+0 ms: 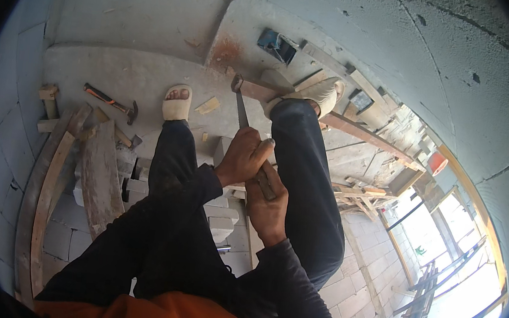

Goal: The person saws a wooden plank using a hand saw while holding it steady with one hand and foot.

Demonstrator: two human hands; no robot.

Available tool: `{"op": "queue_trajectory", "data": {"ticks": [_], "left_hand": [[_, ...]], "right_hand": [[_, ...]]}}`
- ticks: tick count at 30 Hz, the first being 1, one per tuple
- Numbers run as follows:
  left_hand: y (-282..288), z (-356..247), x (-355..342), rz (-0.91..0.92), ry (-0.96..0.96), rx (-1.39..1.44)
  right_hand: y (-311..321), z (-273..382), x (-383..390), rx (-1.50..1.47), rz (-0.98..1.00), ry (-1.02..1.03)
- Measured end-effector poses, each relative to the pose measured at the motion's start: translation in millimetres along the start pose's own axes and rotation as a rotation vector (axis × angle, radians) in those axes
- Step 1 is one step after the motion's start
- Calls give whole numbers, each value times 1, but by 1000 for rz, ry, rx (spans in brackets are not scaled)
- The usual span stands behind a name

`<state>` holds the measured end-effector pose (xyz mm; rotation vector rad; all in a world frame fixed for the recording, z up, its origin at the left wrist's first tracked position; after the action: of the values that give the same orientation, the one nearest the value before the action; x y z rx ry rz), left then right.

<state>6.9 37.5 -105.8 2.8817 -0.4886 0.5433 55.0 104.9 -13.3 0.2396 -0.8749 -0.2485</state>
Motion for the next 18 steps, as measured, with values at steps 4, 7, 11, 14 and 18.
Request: {"op": "queue_trajectory", "data": {"ticks": [4, 7, 11, 14, 18], "left_hand": [[6, 112, -103, -30, -242, -396], [14, 120, -94, 35, -156, -321], [-5, 15, 29, 153, -124, -57], [16, -3, 31, 211, 8, 57], [7, 79, -70, 103, 25, -94]], "right_hand": [[-52, -42, -127, -18, 70, -53], [-57, -40, -121, -3, 179, -59], [-3, -12, 36, -23, -34, -188], [-6, -10, 47, 20, -20, -83], [-34, -76, -82, -73, -30, 90]]}}
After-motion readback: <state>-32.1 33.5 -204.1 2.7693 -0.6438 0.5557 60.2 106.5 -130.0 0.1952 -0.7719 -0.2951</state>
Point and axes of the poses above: each hand's wrist, its own x-axis away from the middle knuckle, its own y-axis out of the back of the hand, z = x × y, the point moved 7 cm from there along -x, towards the middle knuckle, and after that the axes turned 10 degrees about y, right-handed, at the moved point
